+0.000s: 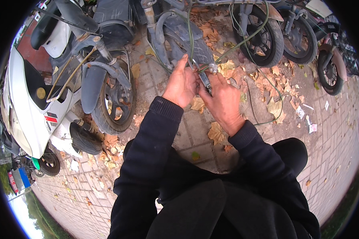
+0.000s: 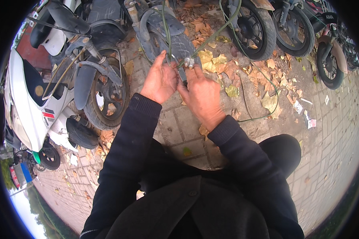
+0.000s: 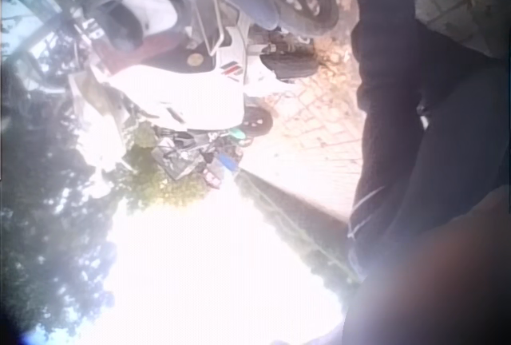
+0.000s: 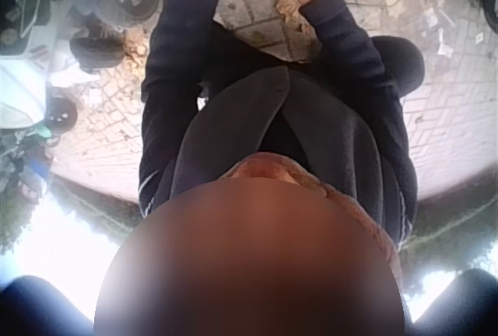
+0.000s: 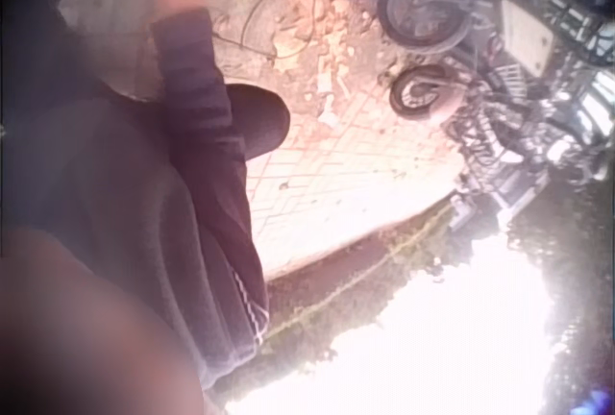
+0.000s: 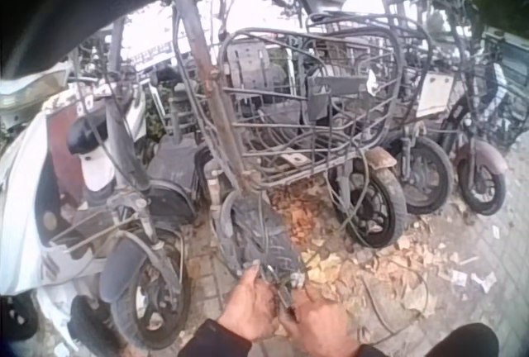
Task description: The person unlocks a padlock securing a green cable to a bicycle. They insert the key, turn it to open the lock, remove the cable from the bike, and then relock the padlock.
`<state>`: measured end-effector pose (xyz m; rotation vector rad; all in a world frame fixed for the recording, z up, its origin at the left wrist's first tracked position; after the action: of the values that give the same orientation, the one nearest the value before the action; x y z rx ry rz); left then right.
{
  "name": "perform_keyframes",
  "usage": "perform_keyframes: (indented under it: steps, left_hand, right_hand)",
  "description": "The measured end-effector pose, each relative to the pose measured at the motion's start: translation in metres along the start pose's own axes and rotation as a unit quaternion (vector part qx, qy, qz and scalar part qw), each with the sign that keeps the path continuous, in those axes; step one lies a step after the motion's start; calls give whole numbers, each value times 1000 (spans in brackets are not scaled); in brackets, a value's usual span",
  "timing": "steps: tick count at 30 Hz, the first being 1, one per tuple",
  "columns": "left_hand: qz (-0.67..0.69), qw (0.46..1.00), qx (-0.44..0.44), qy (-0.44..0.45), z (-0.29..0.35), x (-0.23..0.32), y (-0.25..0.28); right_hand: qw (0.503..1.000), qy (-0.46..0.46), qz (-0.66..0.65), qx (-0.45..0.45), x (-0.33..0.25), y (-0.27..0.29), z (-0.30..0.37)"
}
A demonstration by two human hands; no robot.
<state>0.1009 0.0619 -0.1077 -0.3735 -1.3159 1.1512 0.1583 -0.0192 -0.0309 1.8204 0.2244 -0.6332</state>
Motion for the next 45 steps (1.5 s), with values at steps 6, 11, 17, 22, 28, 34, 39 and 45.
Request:
perform_keyframes:
  steps: [6, 11, 17, 22, 28, 34, 39, 45]
  left_hand:
    - [2, 999, -23, 31, 3, 1, 4]
    - [-51, 995, 85, 18, 15, 1, 21]
    - [-19, 999, 49, 8, 23, 7, 11]
    - [-156, 988, 0, 11, 21, 12, 11]
    - [-235, 966, 105, -11, 20, 16, 8]
    - [-732, 564, 377, -59, 65, 95, -17]
    - [-630, 752, 161, -105, 33, 100, -7]
    - [-577, 815, 15, -58, 8, 76, -10]
  right_hand:
    - [984, -64, -166, -11, 15, -13, 2]
    - [782, -108, -608, -89, 20, -52, -2]
    - [619, -152, -743, -207, -4, -65, 10]
    - [720, -105, -656, -203, -3, -59, 6]
    - [740, -97, -636, -194, 10, -65, 2]
    - [752, -66, -626, -195, 7, -64, -4]
    - [732, -47, -646, -210, 3, -67, 0]
    - [731, -75, -644, -212, 12, -70, 2]
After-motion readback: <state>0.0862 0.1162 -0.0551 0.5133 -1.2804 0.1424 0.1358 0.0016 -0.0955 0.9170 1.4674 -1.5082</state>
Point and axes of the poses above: each hand's wrist, its own z-axis away from the middle knuckle, its own y-axis out of the back of the hand, x = y × z, the point moved 10 cm from there along -z, towards the middle knuckle, and after that the axes turned 11 degrees about -x, right-handed, at the moved point
